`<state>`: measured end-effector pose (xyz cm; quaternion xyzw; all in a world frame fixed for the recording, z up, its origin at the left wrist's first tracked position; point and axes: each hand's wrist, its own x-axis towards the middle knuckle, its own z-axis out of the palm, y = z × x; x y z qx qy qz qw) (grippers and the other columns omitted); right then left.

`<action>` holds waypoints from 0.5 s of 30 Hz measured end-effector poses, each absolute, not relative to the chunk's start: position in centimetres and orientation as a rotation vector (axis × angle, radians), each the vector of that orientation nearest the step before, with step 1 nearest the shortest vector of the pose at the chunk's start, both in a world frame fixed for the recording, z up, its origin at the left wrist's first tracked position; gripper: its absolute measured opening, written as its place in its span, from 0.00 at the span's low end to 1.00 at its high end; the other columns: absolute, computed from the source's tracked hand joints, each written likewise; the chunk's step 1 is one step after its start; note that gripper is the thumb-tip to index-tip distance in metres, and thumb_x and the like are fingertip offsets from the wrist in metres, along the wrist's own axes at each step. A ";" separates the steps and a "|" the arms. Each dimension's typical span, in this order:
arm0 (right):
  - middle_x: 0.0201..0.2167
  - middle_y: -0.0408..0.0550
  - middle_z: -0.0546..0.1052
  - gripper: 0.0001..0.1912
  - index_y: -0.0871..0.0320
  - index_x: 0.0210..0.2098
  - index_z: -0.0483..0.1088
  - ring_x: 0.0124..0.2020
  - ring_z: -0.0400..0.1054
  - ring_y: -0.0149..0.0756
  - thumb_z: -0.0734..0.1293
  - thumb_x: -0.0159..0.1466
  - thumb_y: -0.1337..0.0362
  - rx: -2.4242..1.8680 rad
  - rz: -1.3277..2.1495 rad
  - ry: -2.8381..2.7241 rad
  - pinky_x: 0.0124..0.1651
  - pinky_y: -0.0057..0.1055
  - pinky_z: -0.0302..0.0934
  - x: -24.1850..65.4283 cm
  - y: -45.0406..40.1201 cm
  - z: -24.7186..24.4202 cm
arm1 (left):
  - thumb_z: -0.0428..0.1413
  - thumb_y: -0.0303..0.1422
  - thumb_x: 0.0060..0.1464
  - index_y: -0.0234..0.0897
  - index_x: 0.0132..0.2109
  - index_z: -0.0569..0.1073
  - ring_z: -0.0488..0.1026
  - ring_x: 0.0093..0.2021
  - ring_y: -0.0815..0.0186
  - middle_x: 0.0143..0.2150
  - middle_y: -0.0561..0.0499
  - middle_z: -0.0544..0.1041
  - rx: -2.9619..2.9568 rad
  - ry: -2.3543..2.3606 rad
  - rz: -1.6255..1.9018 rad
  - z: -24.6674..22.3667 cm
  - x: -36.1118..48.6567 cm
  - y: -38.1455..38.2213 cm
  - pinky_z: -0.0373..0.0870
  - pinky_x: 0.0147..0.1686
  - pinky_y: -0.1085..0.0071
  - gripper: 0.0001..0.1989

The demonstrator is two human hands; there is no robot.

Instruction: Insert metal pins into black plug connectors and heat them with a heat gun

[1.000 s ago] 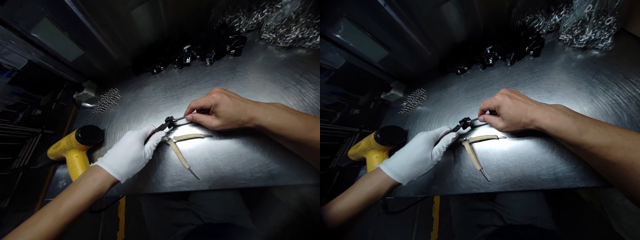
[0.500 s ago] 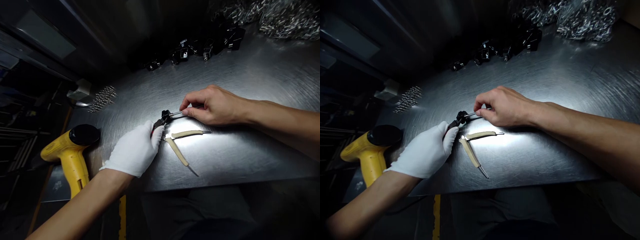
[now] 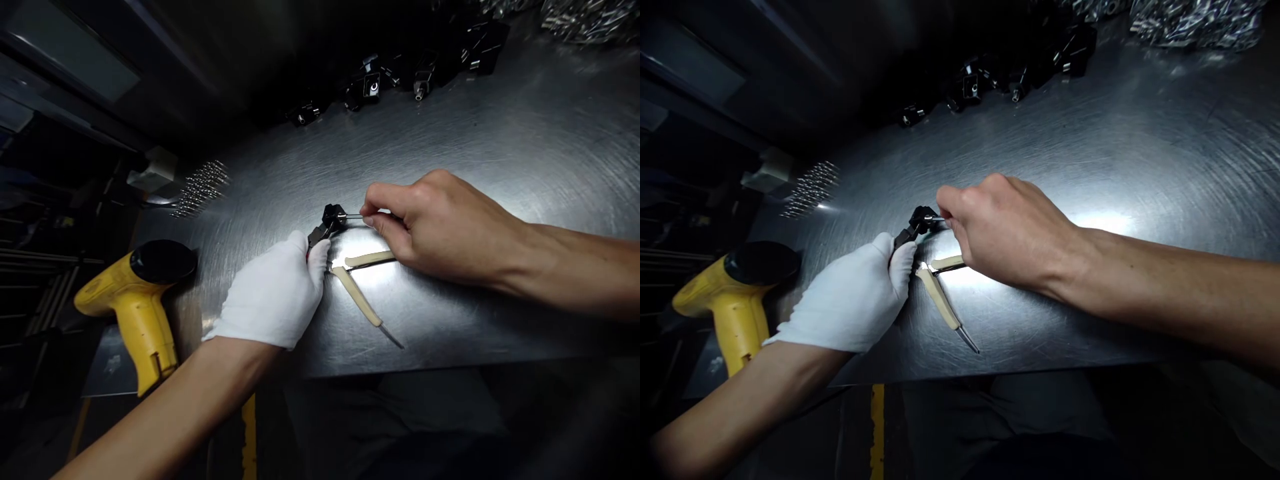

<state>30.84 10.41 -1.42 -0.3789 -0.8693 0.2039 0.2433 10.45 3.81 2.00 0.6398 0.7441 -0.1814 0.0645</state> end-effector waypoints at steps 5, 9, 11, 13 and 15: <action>0.17 0.42 0.67 0.09 0.56 0.36 0.72 0.18 0.58 0.31 0.61 0.70 0.64 -1.160 0.368 -2.439 0.23 0.32 0.47 30.1 9.1 -0.7 | 0.31 0.54 0.67 0.40 0.42 0.67 0.75 0.30 0.52 0.33 0.43 0.78 1.931 2.333 -0.540 1.5 10.7 3.4 0.56 0.25 0.65 0.28; 0.15 0.41 0.62 0.10 0.56 0.34 0.70 0.16 0.51 0.30 0.59 0.70 0.67 -1.230 0.192 -2.501 0.21 0.30 0.43 29.4 8.2 -0.3 | 0.35 0.49 0.68 0.40 0.41 0.68 0.77 0.30 0.50 0.32 0.43 0.78 1.955 2.409 -0.491 1.1 11.2 3.3 0.60 0.26 0.64 0.24; 0.14 0.40 0.61 0.10 0.56 0.34 0.69 0.15 0.47 0.30 0.58 0.69 0.69 -1.237 0.089 -2.519 0.21 0.31 0.40 29.2 8.0 -0.3 | 0.36 0.49 0.68 0.39 0.42 0.69 0.78 0.32 0.50 0.33 0.42 0.79 1.948 2.412 -0.474 1.0 11.4 3.3 0.63 0.27 0.63 0.23; 0.14 0.41 0.61 0.10 0.56 0.35 0.69 0.15 0.47 0.31 0.58 0.68 0.71 -1.242 -0.006 -2.535 0.21 0.31 0.37 28.9 7.9 -0.4 | 0.37 0.48 0.68 0.39 0.43 0.70 0.79 0.34 0.49 0.34 0.42 0.79 1.915 2.427 -0.461 1.1 11.6 3.3 0.66 0.30 0.62 0.23; 0.15 0.42 0.63 0.10 0.55 0.37 0.69 0.15 0.50 0.32 0.58 0.66 0.72 -1.255 -0.084 -2.546 0.21 0.32 0.35 28.6 7.7 -0.5 | 0.37 0.48 0.68 0.38 0.44 0.71 0.79 0.36 0.49 0.35 0.40 0.80 1.879 2.445 -0.446 1.1 11.8 3.3 0.69 0.33 0.62 0.24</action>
